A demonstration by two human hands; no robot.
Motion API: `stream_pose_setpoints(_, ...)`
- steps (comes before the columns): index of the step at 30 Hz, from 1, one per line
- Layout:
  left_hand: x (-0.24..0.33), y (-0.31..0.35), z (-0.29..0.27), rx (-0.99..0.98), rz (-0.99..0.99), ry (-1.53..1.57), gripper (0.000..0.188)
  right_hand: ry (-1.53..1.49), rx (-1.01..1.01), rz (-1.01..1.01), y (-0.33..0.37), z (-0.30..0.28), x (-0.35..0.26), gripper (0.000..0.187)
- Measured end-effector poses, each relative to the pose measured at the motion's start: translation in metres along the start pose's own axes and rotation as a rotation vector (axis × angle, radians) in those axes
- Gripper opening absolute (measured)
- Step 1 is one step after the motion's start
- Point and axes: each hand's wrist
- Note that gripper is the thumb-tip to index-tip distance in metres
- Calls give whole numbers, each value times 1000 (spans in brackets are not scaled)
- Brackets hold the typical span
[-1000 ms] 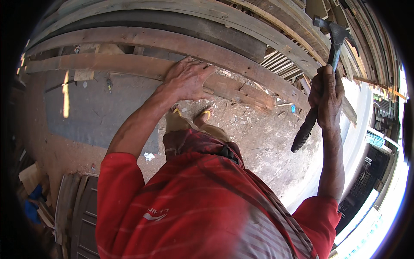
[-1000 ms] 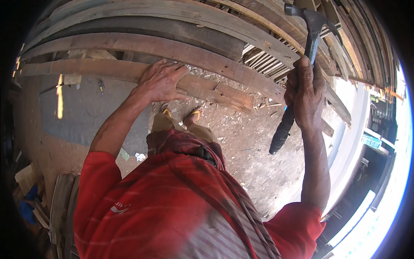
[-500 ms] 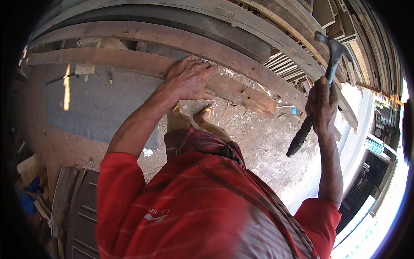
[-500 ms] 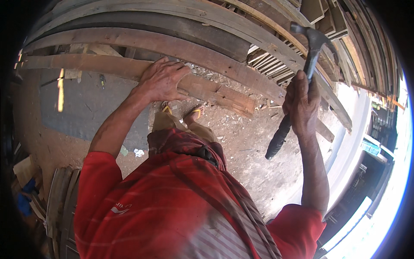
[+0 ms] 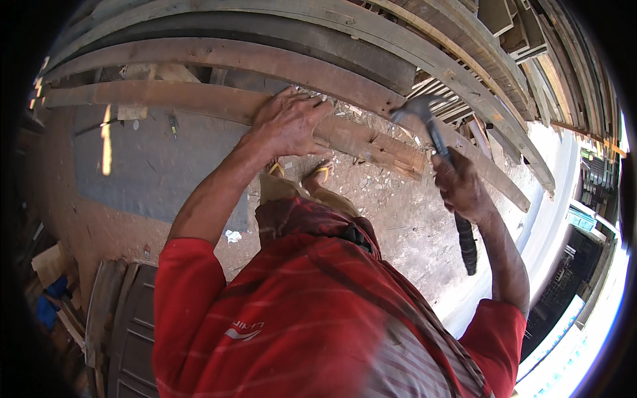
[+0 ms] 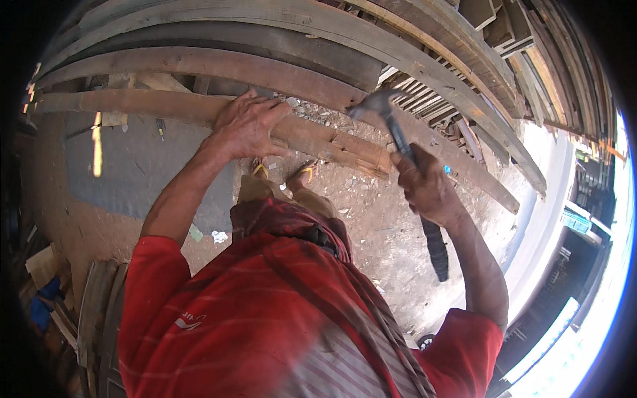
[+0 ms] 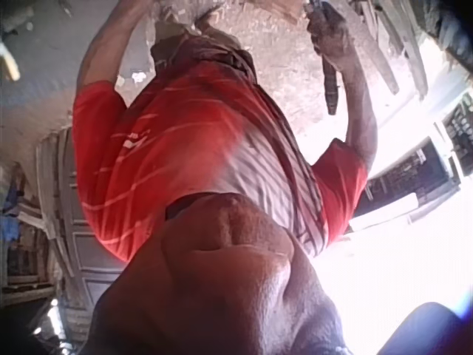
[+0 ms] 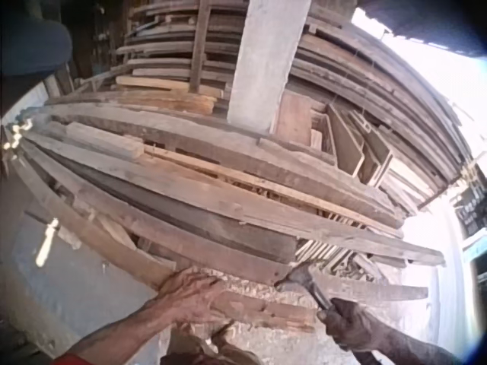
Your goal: The person uses a hammer to pry apart and remove nails from a curved wooden structure. They repeatedly strike and lever the hammer to separate wooden planks and extract fasteners, working along the length of the assembly.
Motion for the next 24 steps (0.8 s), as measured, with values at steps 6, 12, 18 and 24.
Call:
stream_pose_setpoints(6,0,5,2,-17,7,-43,86,-388,281,-81,3,-24,-15,36)
stream_pose_setpoints(12,-2,9,5,75,36,-64,83,-499,410,-131,-3,3,-6,35)
stream_pose_setpoints(18,5,9,-4,-83,-19,-36,84,-270,97,10,20,-5,-4,39)
stream_pose_setpoints(24,6,13,3,68,-8,-49,82,-664,534,-207,-4,-19,-3,33)
Point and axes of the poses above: each hand's wrist, its own y-axis away from the middle knuckle, its own z-axis out of the palm, x = y × z, and after that the axes turned 10 degrees about x, right-handed
